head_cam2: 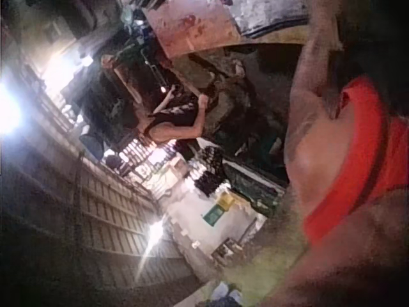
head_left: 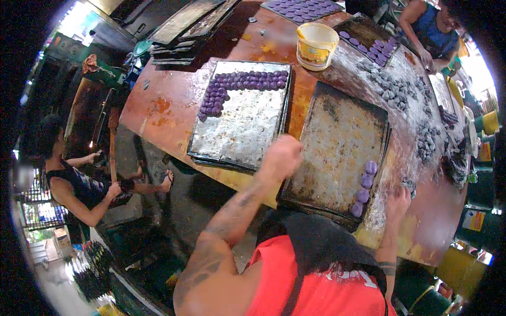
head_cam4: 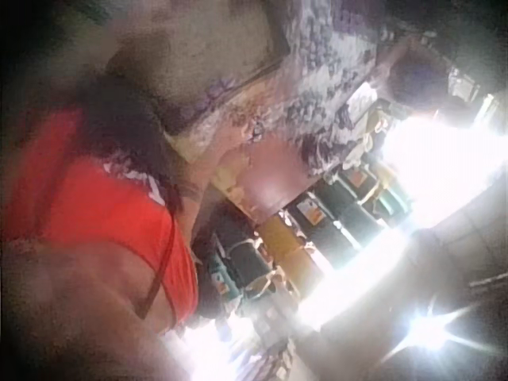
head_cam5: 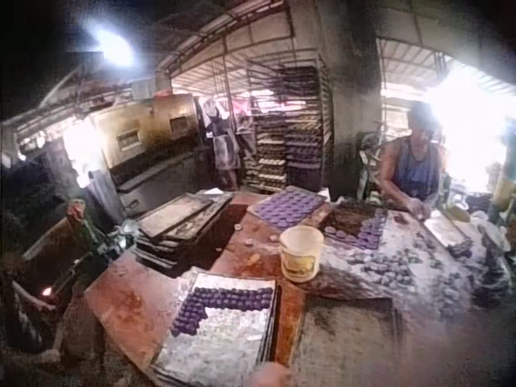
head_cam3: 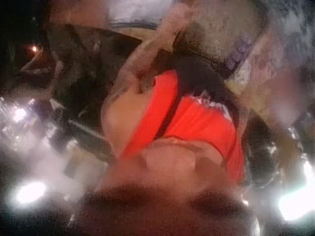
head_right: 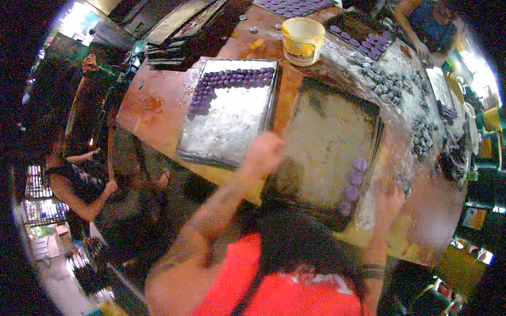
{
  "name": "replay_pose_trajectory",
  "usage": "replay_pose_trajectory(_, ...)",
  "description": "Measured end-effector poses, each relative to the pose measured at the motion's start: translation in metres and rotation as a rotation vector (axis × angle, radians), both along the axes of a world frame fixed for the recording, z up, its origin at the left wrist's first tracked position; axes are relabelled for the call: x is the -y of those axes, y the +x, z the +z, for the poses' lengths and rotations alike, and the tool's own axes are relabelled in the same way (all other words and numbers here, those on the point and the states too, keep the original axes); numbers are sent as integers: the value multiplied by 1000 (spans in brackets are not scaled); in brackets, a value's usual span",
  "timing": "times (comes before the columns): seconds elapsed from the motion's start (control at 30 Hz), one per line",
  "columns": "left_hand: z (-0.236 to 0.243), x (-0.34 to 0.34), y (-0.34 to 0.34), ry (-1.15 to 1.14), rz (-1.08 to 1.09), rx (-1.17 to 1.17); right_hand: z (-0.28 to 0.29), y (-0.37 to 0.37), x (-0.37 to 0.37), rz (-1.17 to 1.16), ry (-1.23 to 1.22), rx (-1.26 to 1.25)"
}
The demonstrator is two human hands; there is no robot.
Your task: The person places a baking tray on the table, wraps portions of filling in dough pieces by hand, and arranges the shaped dough rounds onto the tray.
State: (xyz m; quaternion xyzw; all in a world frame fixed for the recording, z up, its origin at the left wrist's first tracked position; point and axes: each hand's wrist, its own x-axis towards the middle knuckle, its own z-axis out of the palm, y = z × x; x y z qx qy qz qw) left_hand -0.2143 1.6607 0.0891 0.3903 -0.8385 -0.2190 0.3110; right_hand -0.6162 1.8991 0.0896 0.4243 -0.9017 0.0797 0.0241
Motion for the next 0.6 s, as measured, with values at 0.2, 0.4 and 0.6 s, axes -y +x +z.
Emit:
replay_pose_trajectory(0.2,-36,118,208,-422,840,425,-79,-51,-122,-9,-11,-1)
replay_pose_trajectory(0.4,-120,194,316,-156,801,147,-68,-29,-95,-98,-138,47)
replay_pose_trajectory(0.6,-145,177,191,530,807,-644,-52,-70,-141,-576,-1126,734)
